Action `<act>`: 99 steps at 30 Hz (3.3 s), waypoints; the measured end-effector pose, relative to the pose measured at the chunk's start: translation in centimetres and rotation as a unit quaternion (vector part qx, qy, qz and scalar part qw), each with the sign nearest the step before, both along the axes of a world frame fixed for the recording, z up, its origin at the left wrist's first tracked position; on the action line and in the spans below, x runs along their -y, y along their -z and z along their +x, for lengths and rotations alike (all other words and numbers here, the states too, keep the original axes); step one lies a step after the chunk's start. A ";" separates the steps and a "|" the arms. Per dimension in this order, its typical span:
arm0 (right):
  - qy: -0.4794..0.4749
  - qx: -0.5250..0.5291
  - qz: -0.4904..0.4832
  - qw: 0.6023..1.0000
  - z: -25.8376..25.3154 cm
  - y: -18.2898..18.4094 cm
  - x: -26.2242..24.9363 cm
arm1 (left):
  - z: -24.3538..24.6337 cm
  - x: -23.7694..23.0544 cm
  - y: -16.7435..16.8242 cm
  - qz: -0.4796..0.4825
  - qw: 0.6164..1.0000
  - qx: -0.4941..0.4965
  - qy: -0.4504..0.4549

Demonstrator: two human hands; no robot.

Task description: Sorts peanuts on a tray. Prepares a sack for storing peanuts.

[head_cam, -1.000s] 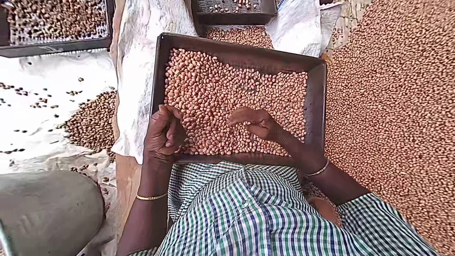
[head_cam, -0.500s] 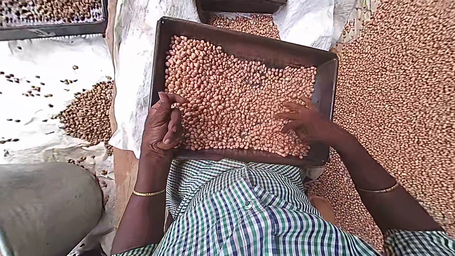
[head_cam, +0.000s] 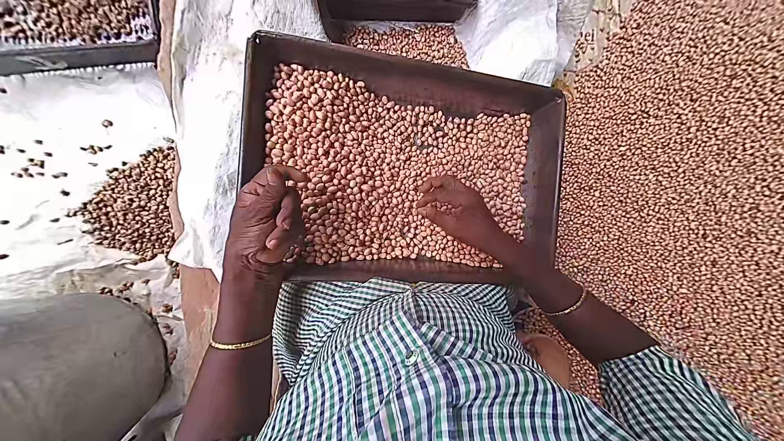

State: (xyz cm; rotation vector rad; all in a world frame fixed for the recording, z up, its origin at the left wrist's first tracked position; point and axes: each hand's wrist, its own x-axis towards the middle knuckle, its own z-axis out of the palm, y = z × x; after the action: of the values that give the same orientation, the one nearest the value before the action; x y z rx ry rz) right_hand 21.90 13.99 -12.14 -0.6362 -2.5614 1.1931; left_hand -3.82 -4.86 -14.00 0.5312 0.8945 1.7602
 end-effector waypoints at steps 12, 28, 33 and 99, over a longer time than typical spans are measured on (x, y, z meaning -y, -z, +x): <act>-0.067 0.149 0.311 0.936 -3.1 3.0 3.8 | -0.1 -0.1 -0.1 0.005 1.000 -0.003 -0.007; -0.163 -0.213 -0.023 0.963 -7.9 2.4 -6.5 | -0.4 -0.7 -0.1 0.006 0.999 0.031 -0.038; -0.329 -0.142 0.013 0.934 -12.8 3.4 -5.7 | -0.3 -0.6 -0.4 -0.009 0.998 0.039 -0.057; -0.018 -0.133 0.033 0.990 -3.7 1.0 -2.0 | 1.5 2.0 -0.5 -0.023 0.922 -0.155 -0.355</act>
State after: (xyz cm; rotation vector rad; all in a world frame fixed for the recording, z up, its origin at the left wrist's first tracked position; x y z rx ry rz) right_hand 18.16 15.99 -13.16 -0.3890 -2.3857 1.1163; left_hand -2.35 -6.89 -13.46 0.4934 1.4806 2.3324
